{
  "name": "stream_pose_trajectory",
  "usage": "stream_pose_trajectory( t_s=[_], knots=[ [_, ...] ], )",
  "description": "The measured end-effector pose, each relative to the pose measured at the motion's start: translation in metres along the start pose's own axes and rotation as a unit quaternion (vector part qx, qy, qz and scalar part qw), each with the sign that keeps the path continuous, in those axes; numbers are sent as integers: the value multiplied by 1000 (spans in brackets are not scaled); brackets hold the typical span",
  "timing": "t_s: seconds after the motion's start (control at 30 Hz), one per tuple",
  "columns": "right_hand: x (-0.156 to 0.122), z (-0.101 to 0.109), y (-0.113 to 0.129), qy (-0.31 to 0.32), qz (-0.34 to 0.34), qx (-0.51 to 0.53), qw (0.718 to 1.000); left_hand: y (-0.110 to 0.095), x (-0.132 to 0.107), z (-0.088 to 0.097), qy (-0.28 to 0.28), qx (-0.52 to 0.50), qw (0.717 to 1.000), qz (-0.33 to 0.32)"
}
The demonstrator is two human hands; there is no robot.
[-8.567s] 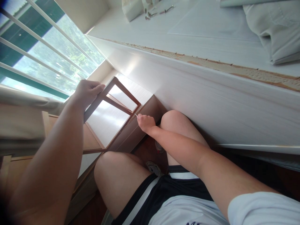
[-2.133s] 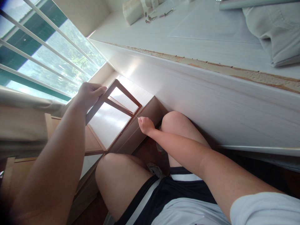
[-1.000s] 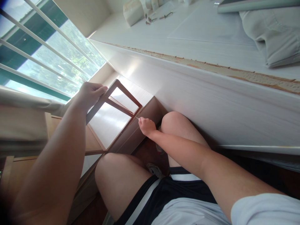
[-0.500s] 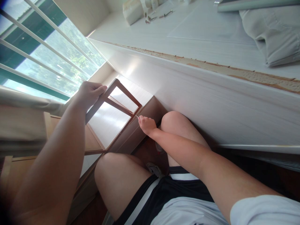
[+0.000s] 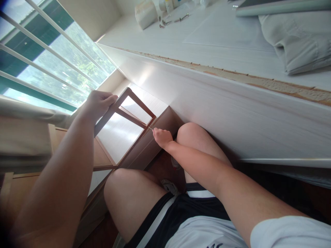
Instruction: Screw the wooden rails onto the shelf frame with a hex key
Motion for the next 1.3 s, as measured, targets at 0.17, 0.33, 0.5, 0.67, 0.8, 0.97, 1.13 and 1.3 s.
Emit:
stream_pose_trajectory(
  t_s=[0.17, 0.33, 0.5, 0.67, 0.8, 0.97, 1.13, 1.3],
  knots=[
    [1, -2, 1, 13, 11, -14, 1000, 0, 0, 0, 6, -1, 1000, 8],
    [2, 1, 5, 12, 31, -16, 999, 2, 1, 0, 9, 3, 1000, 14],
    [4, 8, 5, 4, 45, -22, 999, 2, 1, 0, 6, 9, 1000, -1],
    [6, 7, 7, -4, 65, -36, 997, 1, 1, 1, 1, 5, 1000, -5],
    [5, 5, 10, -1, 83, -38, 996, 1, 1, 1, 7, 5, 1000, 2],
    [5, 8, 9, 2, 103, -42, 994, 0, -1, 1, 4, 7, 1000, -18],
    [7, 11, 8, 11, 124, -49, 991, 0, 0, 1, 10, 10, 1000, -26],
    [10, 17, 9, 17, 163, -70, 984, 1, 0, 1, 11, 11, 1000, -22]
  ],
)
Point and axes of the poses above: each hand's wrist, its own x-axis towards the middle knuckle, its own z-axis out of the back of the hand, y = z × x, the point moved 6 cm from there along x, towards the middle knuckle, and after that the axes turned 6 degrees about -y, right-handed, at the moved point
